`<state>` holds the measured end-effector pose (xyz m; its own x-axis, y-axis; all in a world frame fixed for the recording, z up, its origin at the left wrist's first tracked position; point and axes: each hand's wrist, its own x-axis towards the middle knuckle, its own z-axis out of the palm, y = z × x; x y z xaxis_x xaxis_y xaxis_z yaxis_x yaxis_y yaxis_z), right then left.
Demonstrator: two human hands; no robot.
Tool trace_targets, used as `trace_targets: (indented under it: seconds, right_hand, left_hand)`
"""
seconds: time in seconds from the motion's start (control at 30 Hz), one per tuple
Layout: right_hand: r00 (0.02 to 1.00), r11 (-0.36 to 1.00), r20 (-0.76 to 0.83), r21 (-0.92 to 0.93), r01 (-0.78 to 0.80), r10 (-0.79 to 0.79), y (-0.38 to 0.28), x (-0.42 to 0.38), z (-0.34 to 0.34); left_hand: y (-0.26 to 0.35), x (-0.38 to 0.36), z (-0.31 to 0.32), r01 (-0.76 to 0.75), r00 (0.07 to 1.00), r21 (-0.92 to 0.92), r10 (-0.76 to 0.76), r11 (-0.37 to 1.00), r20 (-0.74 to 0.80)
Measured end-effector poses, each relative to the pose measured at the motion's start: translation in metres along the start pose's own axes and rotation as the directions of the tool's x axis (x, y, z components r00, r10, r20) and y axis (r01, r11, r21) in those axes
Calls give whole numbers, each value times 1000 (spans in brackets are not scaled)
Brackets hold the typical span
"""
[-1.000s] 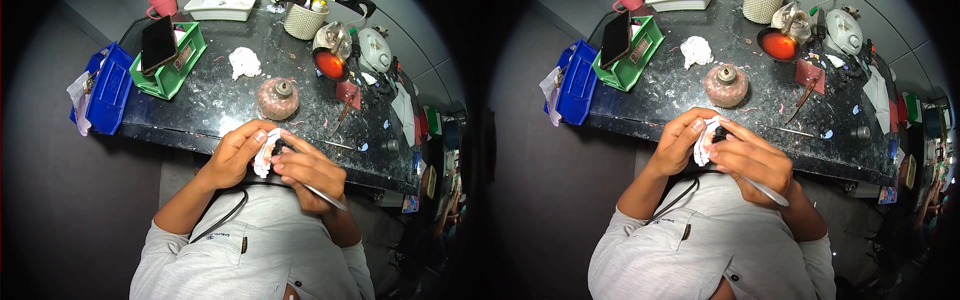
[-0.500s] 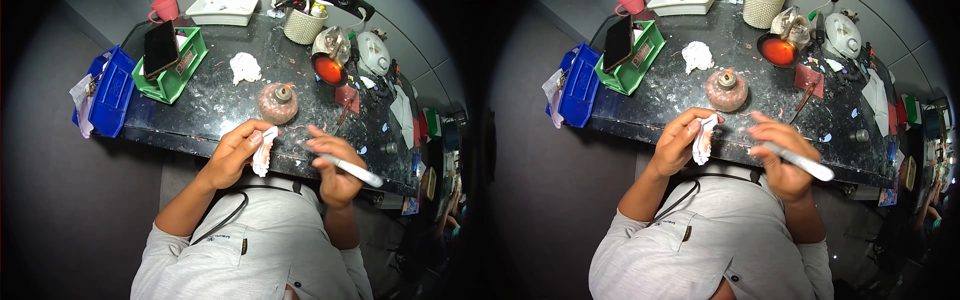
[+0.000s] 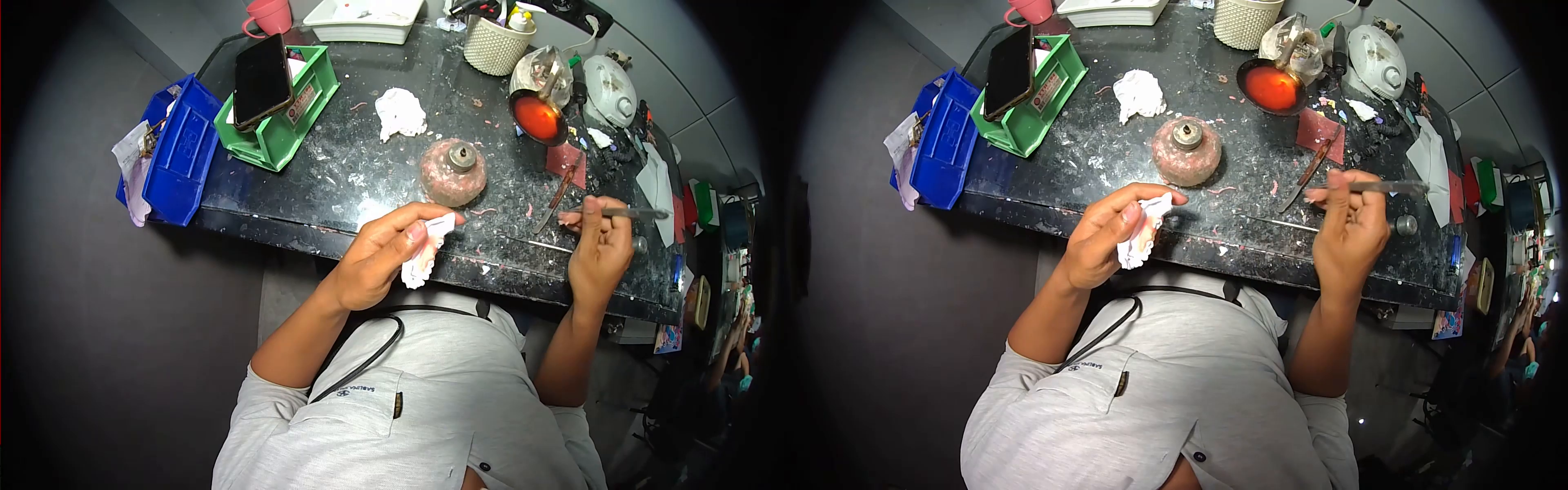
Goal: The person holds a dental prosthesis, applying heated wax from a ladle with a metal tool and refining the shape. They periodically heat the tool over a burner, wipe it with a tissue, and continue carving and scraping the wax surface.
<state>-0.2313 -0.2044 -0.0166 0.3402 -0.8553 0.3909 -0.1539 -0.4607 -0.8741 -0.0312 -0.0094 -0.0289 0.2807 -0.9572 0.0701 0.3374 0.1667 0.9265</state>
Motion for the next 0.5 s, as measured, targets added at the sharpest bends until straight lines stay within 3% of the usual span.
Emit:
trace_targets:
  seconds: [0.03,0.1,0.17,0.23,0.3,0.5]
  right_hand:
    - [1000,1000,3,0,-1,1,-7,-4,4]
    - [975,933,149,346,104,-164,-30,-20,16]
    - [901,905,263,348,246,-346,-40,-31,23]
    - [840,901,381,347,259,-388,-51,-37,25]
    - [752,840,383,332,429,-536,-54,-31,33]
    - [669,812,461,323,486,-583,-53,-28,41]
  left_hand:
    - [0,0,-2,4,1000,22,-4,1000,28]
    - [0,-2,-2,13,998,41,-15,999,56]
    - [3,-1,1,32,999,40,-33,999,43]
    - [2,-2,2,40,998,57,-42,998,36]
    - [3,-2,3,41,999,74,-43,996,27]
    - [2,-2,0,67,998,64,-67,996,12]
